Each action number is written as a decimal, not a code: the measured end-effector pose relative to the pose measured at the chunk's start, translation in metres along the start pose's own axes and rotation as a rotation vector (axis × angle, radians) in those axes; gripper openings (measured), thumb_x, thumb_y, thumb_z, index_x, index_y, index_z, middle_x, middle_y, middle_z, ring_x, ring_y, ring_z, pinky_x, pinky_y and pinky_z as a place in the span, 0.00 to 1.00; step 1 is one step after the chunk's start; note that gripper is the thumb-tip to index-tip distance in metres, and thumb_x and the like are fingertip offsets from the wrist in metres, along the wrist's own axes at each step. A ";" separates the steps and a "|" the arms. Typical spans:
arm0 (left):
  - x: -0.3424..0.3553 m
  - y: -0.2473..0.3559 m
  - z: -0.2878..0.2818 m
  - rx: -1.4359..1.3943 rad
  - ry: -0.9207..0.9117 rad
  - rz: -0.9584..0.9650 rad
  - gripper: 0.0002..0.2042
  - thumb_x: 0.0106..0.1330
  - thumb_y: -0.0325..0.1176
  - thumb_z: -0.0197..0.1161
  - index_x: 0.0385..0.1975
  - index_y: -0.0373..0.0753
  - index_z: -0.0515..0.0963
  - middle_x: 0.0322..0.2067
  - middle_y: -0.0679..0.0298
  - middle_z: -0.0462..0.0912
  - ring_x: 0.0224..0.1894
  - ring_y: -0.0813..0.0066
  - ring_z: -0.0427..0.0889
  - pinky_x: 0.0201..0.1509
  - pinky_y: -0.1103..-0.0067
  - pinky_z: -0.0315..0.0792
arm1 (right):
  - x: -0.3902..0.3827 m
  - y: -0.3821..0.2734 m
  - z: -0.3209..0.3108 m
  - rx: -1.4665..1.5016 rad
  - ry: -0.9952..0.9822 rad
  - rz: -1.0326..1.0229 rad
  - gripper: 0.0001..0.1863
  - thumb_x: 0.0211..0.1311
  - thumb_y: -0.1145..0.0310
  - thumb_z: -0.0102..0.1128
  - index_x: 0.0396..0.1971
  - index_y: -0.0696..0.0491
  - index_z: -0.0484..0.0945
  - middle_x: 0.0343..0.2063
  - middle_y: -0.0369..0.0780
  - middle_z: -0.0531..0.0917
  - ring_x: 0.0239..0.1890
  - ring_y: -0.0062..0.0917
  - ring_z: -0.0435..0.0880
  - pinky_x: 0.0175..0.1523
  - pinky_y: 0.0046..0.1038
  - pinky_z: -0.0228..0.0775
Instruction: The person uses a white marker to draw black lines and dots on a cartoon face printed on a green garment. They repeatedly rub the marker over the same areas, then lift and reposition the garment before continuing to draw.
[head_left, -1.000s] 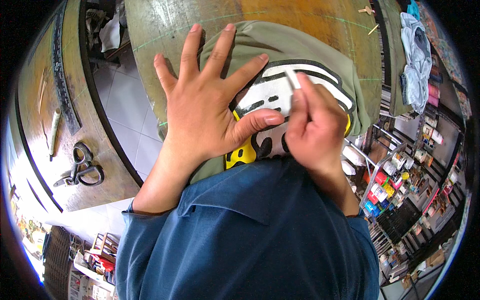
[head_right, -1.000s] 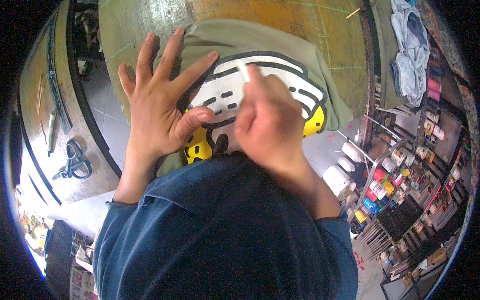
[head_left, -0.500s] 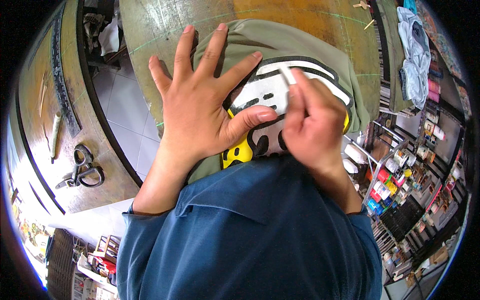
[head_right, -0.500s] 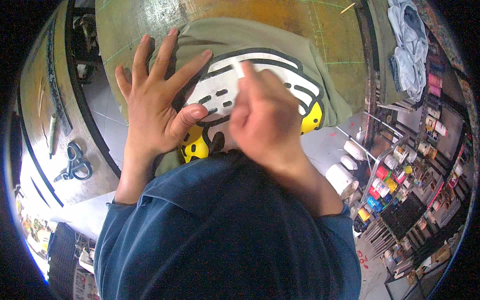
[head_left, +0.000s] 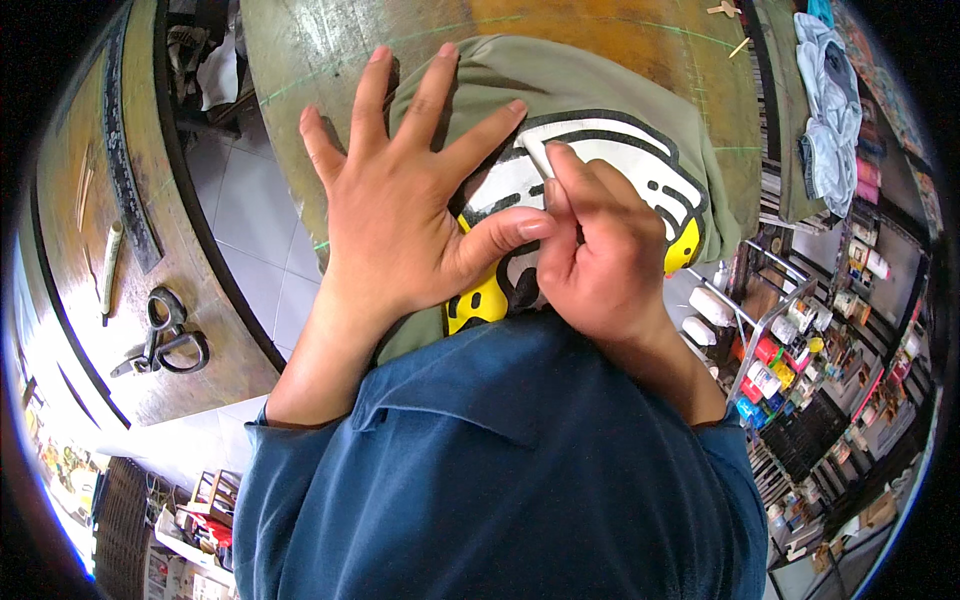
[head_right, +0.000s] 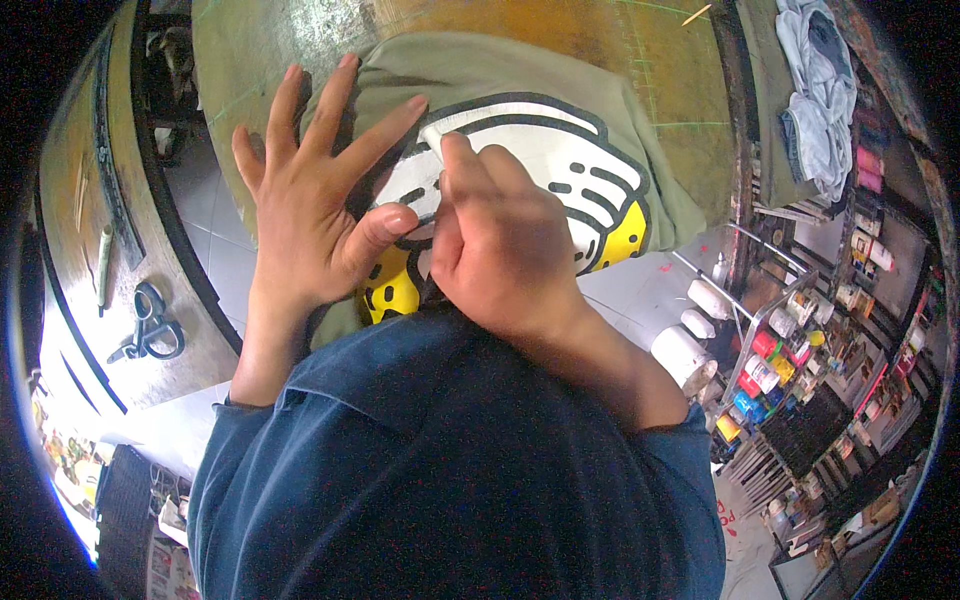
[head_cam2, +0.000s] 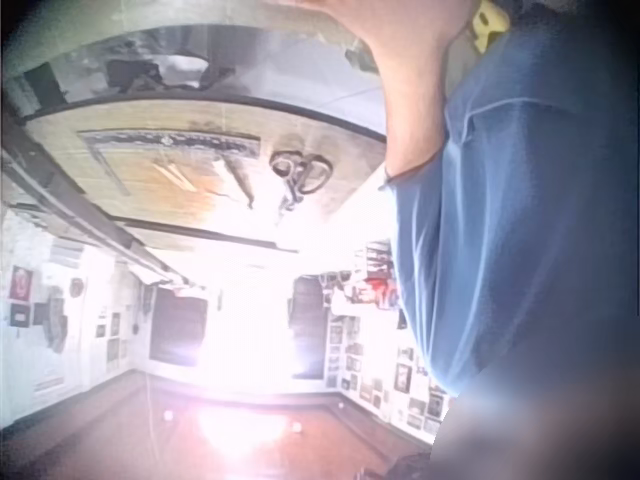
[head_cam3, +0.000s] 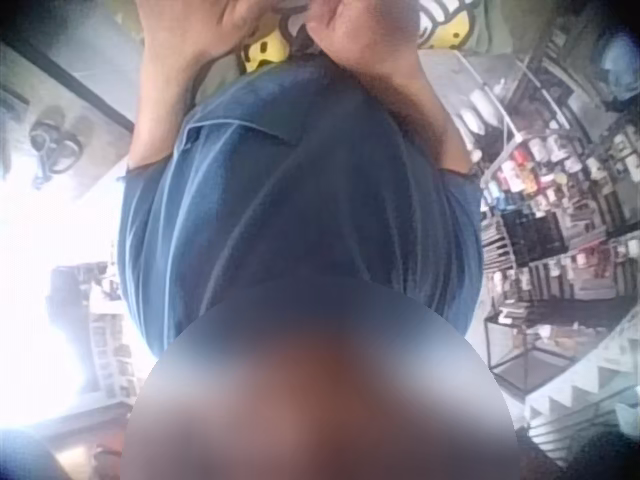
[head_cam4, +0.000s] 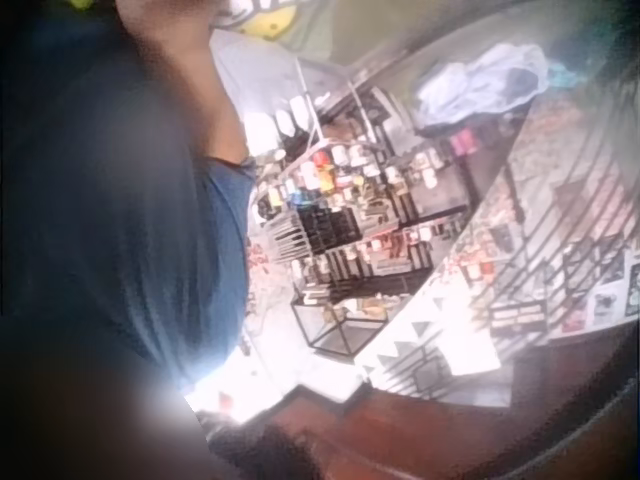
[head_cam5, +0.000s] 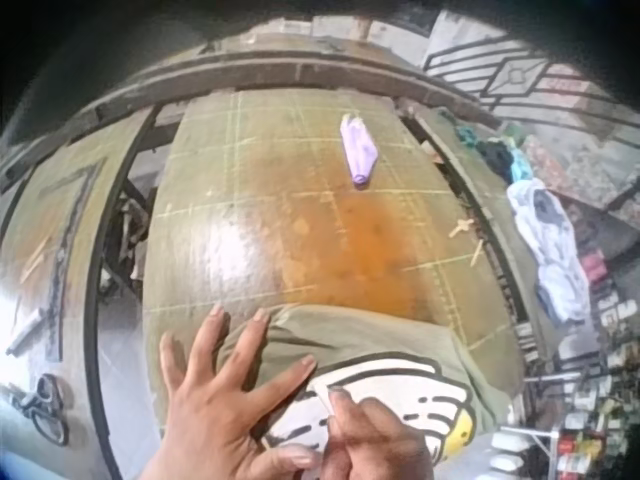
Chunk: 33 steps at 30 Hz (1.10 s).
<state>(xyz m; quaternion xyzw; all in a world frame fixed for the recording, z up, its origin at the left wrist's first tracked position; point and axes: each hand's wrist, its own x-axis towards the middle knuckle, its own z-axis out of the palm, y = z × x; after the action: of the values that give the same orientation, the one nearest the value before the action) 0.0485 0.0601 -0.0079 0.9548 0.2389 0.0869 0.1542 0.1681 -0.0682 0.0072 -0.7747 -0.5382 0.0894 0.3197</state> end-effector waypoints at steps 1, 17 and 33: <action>-0.001 0.000 -0.001 -0.002 -0.001 -0.009 0.37 0.54 0.76 0.37 0.58 0.63 0.73 0.68 0.58 0.58 0.69 0.44 0.49 0.62 0.40 0.34 | 0.002 0.002 -0.001 0.021 0.000 -0.011 0.17 0.55 0.81 0.53 0.47 0.61 0.75 0.22 0.45 0.77 0.22 0.37 0.77 0.30 0.31 0.70; 0.000 -0.001 0.001 -0.006 0.016 -0.001 0.37 0.54 0.77 0.37 0.57 0.64 0.73 0.68 0.59 0.58 0.69 0.43 0.50 0.62 0.40 0.35 | 0.001 -0.002 -0.002 0.007 0.008 -0.005 0.15 0.58 0.81 0.53 0.46 0.61 0.76 0.22 0.45 0.78 0.22 0.37 0.77 0.30 0.29 0.70; -0.001 0.000 -0.001 -0.010 0.003 -0.008 0.37 0.55 0.76 0.37 0.57 0.64 0.73 0.68 0.58 0.58 0.69 0.43 0.50 0.62 0.40 0.35 | 0.004 0.013 -0.013 -0.035 0.085 0.072 0.15 0.54 0.80 0.54 0.43 0.60 0.75 0.24 0.46 0.77 0.25 0.40 0.78 0.28 0.34 0.70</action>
<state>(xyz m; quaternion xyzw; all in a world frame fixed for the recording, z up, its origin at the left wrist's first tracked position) 0.0477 0.0602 -0.0067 0.9528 0.2426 0.0888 0.1592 0.1857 -0.0723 0.0107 -0.8021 -0.4973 0.0583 0.3255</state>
